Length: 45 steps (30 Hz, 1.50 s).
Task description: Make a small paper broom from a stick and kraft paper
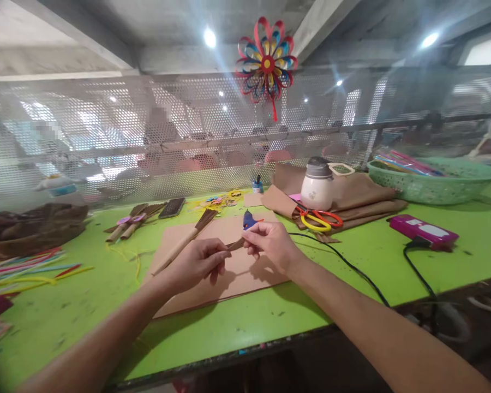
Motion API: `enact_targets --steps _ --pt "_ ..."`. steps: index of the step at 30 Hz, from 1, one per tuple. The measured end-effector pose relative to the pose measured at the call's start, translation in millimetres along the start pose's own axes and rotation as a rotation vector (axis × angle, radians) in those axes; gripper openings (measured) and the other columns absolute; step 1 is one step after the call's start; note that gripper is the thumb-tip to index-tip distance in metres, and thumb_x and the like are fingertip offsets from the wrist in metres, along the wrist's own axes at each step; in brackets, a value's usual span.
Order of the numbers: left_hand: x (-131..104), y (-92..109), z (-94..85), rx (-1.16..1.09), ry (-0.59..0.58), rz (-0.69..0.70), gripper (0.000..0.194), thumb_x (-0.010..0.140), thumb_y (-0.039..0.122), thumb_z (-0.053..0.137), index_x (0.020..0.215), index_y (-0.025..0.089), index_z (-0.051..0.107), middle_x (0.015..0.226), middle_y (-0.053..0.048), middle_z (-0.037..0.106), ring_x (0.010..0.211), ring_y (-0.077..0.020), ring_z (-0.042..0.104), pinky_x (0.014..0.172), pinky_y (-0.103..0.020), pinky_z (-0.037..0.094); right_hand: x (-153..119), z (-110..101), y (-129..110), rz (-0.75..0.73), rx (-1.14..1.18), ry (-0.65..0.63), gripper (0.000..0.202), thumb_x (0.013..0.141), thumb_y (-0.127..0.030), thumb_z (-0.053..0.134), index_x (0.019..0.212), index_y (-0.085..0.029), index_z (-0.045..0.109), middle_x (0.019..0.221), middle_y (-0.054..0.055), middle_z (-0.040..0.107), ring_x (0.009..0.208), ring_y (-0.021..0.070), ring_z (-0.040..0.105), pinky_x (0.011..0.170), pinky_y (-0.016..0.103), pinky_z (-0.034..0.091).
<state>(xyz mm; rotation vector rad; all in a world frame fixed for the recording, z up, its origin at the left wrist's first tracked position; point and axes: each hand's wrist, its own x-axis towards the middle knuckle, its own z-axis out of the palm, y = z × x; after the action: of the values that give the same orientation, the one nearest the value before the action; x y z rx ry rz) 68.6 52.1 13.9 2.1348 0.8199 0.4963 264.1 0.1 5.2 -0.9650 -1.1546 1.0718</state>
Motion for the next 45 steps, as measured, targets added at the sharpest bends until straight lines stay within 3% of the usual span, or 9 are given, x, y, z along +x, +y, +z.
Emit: enact_targets --steps 10,16,20,24,29,34,38,42,45 --pt "-1 5 -1.4 -0.078 -0.062 0.051 0.026 0.086 0.038 0.046 0.084 0.015 0.057 0.068 -0.003 0.065 0.055 -0.0118 0.058 0.051 -0.023 0.041 1 -3 1 -0.004 -0.012 -0.031 0.029 0.072 -0.04 0.069 0.078 -0.012 0.067 0.062 0.002 0.061 0.051 0.0093 0.053 0.046 0.024 0.042" --pt "-6 13 5.1 0.339 0.144 0.215 0.019 0.082 0.033 0.054 0.088 0.017 0.062 0.074 -0.003 0.064 0.063 -0.0137 0.053 0.055 -0.024 0.036 1 0 5 0.01 -0.03 -0.032 0.027 0.074 -0.04 0.067 0.074 -0.012 0.064 0.06 0.001 0.06 0.049 0.0084 0.051 0.045 0.022 0.04" --pt "-9 19 7.3 0.455 0.167 0.247 0.022 0.088 0.031 0.047 0.088 0.016 0.063 0.074 -0.004 0.065 0.062 -0.0141 0.052 0.056 -0.025 0.034 0 2 8 0.001 -0.017 -0.051 0.027 0.075 -0.039 0.067 0.072 -0.013 0.063 0.062 0.001 0.06 0.051 0.0089 0.053 0.046 0.022 0.04" --pt "-9 23 8.0 0.344 0.118 0.179 0.024 0.089 0.031 0.045 0.086 0.016 0.063 0.07 -0.003 0.063 0.059 -0.0133 0.052 0.056 -0.024 0.035 -1 3 8 -0.017 -0.013 -0.059 0.026 0.075 -0.039 0.067 0.075 -0.013 0.064 0.064 0.002 0.061 0.054 0.0099 0.054 0.048 0.023 0.041" --pt "-8 27 7.8 0.034 -0.006 0.104 0.027 0.087 0.037 0.049 0.094 0.015 0.062 0.073 -0.004 0.063 0.065 -0.0143 0.055 0.06 -0.025 0.041 -2 3 5 -0.019 -0.012 -0.113 0.027 0.074 -0.04 0.068 0.078 -0.013 0.065 0.065 0.002 0.062 0.058 0.0116 0.056 0.054 0.026 0.044" --pt "-4 13 7.4 -0.306 -0.103 0.053 0.042 0.089 0.05 0.04 0.08 0.014 0.06 0.075 -0.006 0.064 0.066 -0.0139 0.058 0.066 -0.028 0.046 -2 2 6 -0.067 -0.071 -0.154 0.024 0.077 -0.037 0.065 0.08 -0.013 0.066 0.07 0.003 0.063 0.061 0.0111 0.054 0.059 0.027 0.043" --pt "-2 4 9.2 -0.373 -0.073 0.031 0.041 0.085 0.052 0.047 0.082 0.014 0.06 0.073 -0.005 0.065 0.064 -0.0138 0.059 0.065 -0.028 0.046 -2 3 9 -0.071 -0.097 -0.173 0.024 0.078 -0.035 0.064 0.087 -0.013 0.064 0.07 0.002 0.062 0.062 0.011 0.054 0.061 0.027 0.043" --pt "-1 7 12.4 -0.409 -0.118 0.031 0.04 0.086 0.051 0.046 0.085 0.014 0.059 0.072 -0.006 0.066 0.061 -0.0152 0.063 0.063 -0.029 0.048 -2 5 10 -0.015 -0.08 -0.172 0.039 0.071 -0.036 0.07 0.101 -0.014 0.057 0.066 -0.001 0.06 0.057 0.0111 0.054 0.059 0.028 0.043" --pt "1 11 14.8 -0.397 -0.124 0.021 0.038 0.086 0.05 0.047 0.082 0.013 0.056 0.067 -0.006 0.065 0.058 -0.016 0.063 0.061 -0.029 0.048 -2 7 10 -0.013 -0.085 -0.175 0.042 0.068 -0.037 0.072 0.099 -0.014 0.057 0.065 -0.002 0.06 0.056 0.0112 0.053 0.058 0.027 0.043"
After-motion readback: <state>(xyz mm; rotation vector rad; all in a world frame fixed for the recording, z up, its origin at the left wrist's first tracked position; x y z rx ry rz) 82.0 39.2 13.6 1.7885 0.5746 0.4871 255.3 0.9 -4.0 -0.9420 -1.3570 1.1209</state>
